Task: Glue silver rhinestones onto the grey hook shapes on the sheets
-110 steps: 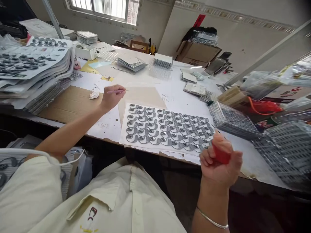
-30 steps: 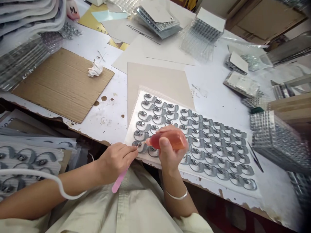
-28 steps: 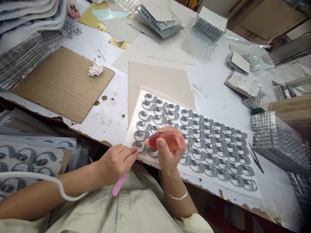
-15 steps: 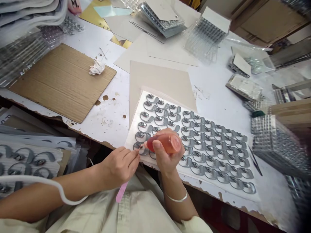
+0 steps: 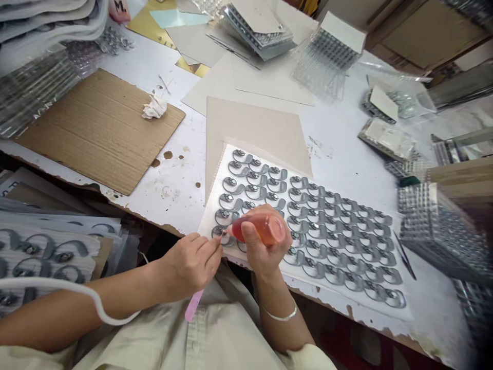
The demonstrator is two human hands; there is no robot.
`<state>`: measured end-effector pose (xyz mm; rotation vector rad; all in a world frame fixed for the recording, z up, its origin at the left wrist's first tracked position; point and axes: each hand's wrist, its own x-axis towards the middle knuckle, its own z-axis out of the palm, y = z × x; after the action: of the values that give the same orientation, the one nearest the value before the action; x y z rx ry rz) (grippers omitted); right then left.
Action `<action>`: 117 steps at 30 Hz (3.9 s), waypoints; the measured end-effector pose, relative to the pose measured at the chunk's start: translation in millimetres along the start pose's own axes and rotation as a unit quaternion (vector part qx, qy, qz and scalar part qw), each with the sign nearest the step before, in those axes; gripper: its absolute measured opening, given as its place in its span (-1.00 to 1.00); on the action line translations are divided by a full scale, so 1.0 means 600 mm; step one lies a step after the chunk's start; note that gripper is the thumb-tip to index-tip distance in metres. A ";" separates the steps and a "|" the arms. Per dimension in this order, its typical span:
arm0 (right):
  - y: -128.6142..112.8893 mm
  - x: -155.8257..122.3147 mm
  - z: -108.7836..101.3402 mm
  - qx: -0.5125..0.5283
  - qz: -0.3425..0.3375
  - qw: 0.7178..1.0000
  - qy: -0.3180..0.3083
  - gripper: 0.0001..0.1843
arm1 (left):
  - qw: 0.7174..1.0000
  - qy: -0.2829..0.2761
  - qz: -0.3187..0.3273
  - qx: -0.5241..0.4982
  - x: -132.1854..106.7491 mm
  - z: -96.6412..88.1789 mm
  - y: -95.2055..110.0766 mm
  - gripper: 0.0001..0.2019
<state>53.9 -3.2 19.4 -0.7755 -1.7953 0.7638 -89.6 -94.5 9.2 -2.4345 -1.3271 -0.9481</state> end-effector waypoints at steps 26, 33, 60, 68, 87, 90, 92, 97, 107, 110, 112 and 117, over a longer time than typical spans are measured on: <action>0.002 -0.001 0.002 -0.005 -0.014 1.000 0.017 -0.86 | 1.000 -0.001 -0.002 0.001 -0.001 -0.001 0.001 -0.89; 0.002 -0.001 0.000 -0.002 -0.017 1.000 0.017 -0.87 | 1.000 0.000 -0.001 -0.004 -0.002 0.002 0.004 -0.88; 0.005 -0.001 0.002 -0.010 -0.014 0.999 0.030 -0.86 | 1.000 -0.011 -0.002 -0.006 -0.003 0.000 0.004 -0.86; 0.008 -0.001 -0.001 -0.026 -0.026 0.999 0.035 -0.88 | 1.000 -0.011 -0.001 -0.011 -0.005 0.000 0.002 -0.85; 0.010 -0.009 -0.010 -0.021 -0.036 0.998 0.043 -0.87 | 0.995 -0.002 -0.019 -0.096 -0.007 -0.001 -0.013 -0.87; 0.012 -0.011 -0.011 -0.021 -0.038 0.998 0.045 -0.89 | 0.994 -0.010 -0.021 -0.109 -0.007 -0.001 -0.018 -0.88; 0.014 -0.013 -0.011 -0.021 -0.046 0.998 0.046 -0.90 | 0.993 -0.017 -0.021 -0.116 -0.006 -0.002 -0.021 -0.87; 0.013 -0.015 -0.013 -0.036 -0.073 0.996 0.036 -0.91 | 0.989 -0.034 -0.031 -0.142 -0.008 -0.001 -0.029 -0.86; 0.010 -0.021 -0.015 -0.061 -0.141 0.988 0.021 -0.84 | 0.984 -0.065 -0.038 -0.159 -0.014 0.003 -0.038 -0.87; 0.010 -0.022 -0.015 -0.063 -0.143 0.988 0.018 -0.83 | 0.984 -0.070 -0.046 -0.158 -0.012 0.003 -0.042 -0.87; 0.011 -0.023 -0.016 -0.056 -0.144 0.988 0.018 -0.82 | 0.983 -0.070 -0.050 -0.165 -0.012 0.004 -0.044 -0.87; 0.016 -0.027 -0.018 -0.055 -0.141 0.988 0.021 -0.83 | 0.978 -0.055 -0.062 -0.194 -0.015 0.011 -0.050 -0.85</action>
<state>70.3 -8.6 6.5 -0.5865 -1.8704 0.4630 -114.3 -80.4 -5.0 -2.7511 -1.4618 -1.2191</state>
